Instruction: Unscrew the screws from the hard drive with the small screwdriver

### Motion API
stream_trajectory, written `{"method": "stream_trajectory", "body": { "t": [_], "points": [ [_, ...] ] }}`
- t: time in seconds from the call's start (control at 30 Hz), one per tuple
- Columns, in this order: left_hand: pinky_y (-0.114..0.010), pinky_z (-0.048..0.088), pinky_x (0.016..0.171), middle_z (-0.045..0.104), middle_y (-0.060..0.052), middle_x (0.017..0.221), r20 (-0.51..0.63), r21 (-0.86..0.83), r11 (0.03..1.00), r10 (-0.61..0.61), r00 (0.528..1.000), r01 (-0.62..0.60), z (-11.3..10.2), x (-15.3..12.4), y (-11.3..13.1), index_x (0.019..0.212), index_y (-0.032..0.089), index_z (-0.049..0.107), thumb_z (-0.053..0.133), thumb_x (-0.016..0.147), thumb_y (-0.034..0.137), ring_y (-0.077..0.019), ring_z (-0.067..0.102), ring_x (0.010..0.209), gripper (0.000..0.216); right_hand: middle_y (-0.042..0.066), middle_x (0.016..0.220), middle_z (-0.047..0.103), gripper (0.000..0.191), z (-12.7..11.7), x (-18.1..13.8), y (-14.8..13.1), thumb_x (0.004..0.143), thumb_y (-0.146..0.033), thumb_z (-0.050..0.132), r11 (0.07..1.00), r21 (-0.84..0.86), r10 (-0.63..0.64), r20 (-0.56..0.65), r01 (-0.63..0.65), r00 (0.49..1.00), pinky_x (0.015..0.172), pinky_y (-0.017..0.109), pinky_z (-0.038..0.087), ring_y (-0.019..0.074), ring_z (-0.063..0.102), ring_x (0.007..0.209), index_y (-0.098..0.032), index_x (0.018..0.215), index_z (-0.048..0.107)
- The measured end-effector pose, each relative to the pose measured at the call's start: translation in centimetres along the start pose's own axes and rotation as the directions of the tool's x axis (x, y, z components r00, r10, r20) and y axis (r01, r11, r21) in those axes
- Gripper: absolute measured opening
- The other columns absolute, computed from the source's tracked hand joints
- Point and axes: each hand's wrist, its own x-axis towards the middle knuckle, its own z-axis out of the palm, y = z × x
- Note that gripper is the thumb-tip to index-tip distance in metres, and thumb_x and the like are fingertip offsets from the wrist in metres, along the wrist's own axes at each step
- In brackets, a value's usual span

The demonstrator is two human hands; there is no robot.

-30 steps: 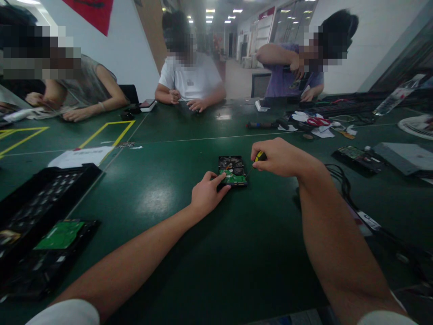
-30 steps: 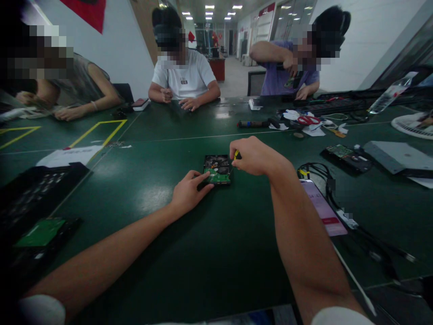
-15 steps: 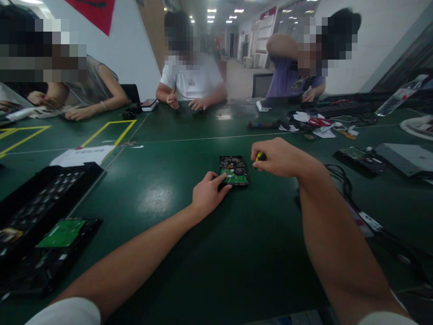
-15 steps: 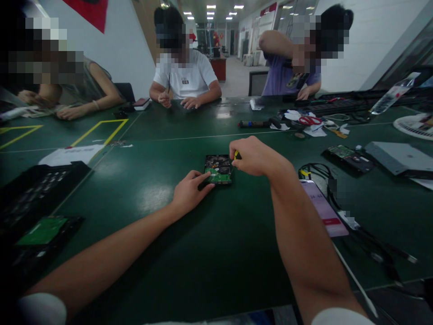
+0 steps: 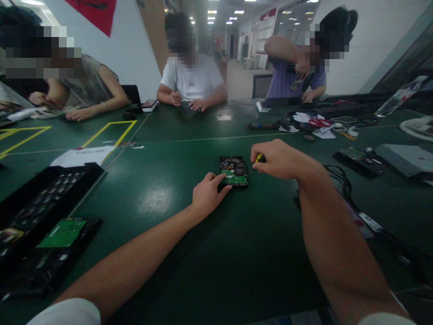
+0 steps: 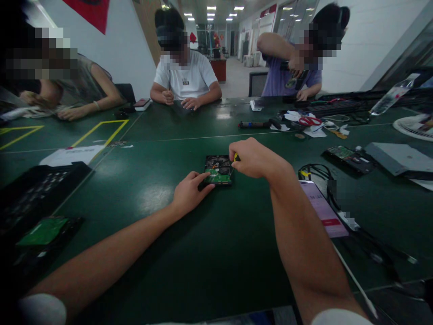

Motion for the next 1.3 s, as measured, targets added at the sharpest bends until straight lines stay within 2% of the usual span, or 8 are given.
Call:
{"method": "stream_trajectory", "body": {
  "t": [0.13,0.33,0.53,0.63,0.77,1.1,1.3],
  "points": [
    [-0.031,0.053,0.073,0.065,-0.007,0.129,0.003,0.015,1.0,-0.005,1.0,0.005,0.05,0.0,-0.04,0.149,0.031,0.06,0.059,0.105,0.06,-0.023,0.07,0.102,0.053,0.005,0.088,0.082,0.013,-0.08,0.02,-0.22,0.089,-0.019,0.069,0.999,-0.014,0.047,0.008,-0.047,0.999,0.076,0.031,0.047,0.0237,0.076,0.088,-0.02,0.1,0.076],
    [-0.032,0.053,0.074,0.061,-0.008,0.135,0.056,0.024,0.999,0.021,0.998,-0.022,-0.18,0.29,-0.31,0.151,0.033,0.056,0.057,0.105,0.06,-0.0241,0.069,0.104,0.053,0.008,0.105,0.083,0.017,-0.15,0.08,0.06,0.086,-0.023,0.073,0.996,-0.064,0.061,0.025,-0.06,0.998,0.083,0.033,0.051,0.0272,0.077,0.098,-0.021,0.102,0.08],
    [-0.031,0.053,0.072,0.059,-0.008,0.137,0.079,0.085,0.995,0.049,0.996,-0.056,0.13,0.42,-0.52,0.159,0.037,0.048,0.055,0.105,0.061,-0.0235,0.07,0.102,0.059,0.008,0.103,0.083,0.018,-0.14,0.18,-0.21,0.085,-0.023,0.075,0.995,-0.087,0.058,0.023,-0.056,0.998,0.083,0.035,0.052,0.0286,0.077,0.098,-0.021,0.102,0.081],
    [-0.031,0.053,0.073,0.058,-0.008,0.138,0.087,0.102,0.994,0.041,0.995,-0.05,0.18,0.47,-0.49,0.162,0.038,0.046,0.054,0.105,0.062,-0.0239,0.069,0.103,0.062,0.007,0.095,0.084,0.018,-0.22,0.19,-0.51,0.085,-0.02,0.075,0.995,-0.084,0.053,0.056,-0.049,0.997,0.081,0.034,0.052,0.0277,0.077,0.094,-0.02,0.102,0.081],
    [-0.031,0.052,0.072,0.061,-0.008,0.134,0.078,0.09,0.994,0.062,0.995,-0.069,-0.02,0.47,-0.39,0.159,0.035,0.051,0.052,0.107,0.06,-0.0225,0.07,0.098,0.057,0.004,0.086,0.083,0.017,-0.24,0.17,-0.67,0.087,-0.018,0.072,0.995,-0.095,0.012,0.062,-0.006,0.998,0.081,0.032,0.051,0.0247,0.077,0.091,-0.021,0.1,0.082],
    [-0.033,0.054,0.074,0.064,-0.008,0.131,0.071,0.084,0.995,0.054,0.996,-0.06,-0.16,0.39,-0.02,0.156,0.032,0.055,0.051,0.108,0.057,-0.0245,0.071,0.1,0.055,0.006,0.094,0.084,0.015,0.02,0.09,-0.12,0.087,-0.021,0.074,0.993,-0.114,-0.042,0.021,0.044,0.999,0.082,0.034,0.05,0.0265,0.076,0.093,-0.022,0.098,0.084],
    [-0.032,0.054,0.073,0.066,-0.008,0.128,0.052,0.077,0.993,0.09,0.995,-0.094,0.09,0.17,0.08,0.154,0.029,0.056,0.052,0.108,0.057,-0.0242,0.072,0.101,0.054,0.005,0.094,0.084,0.014,-0.18,0.01,-0.29,0.087,-0.019,0.074,0.994,-0.105,-0.032,0.054,0.038,0.998,0.079,0.032,0.049,0.0246,0.076,0.09,-0.022,0.098,0.083]
  ]
}}
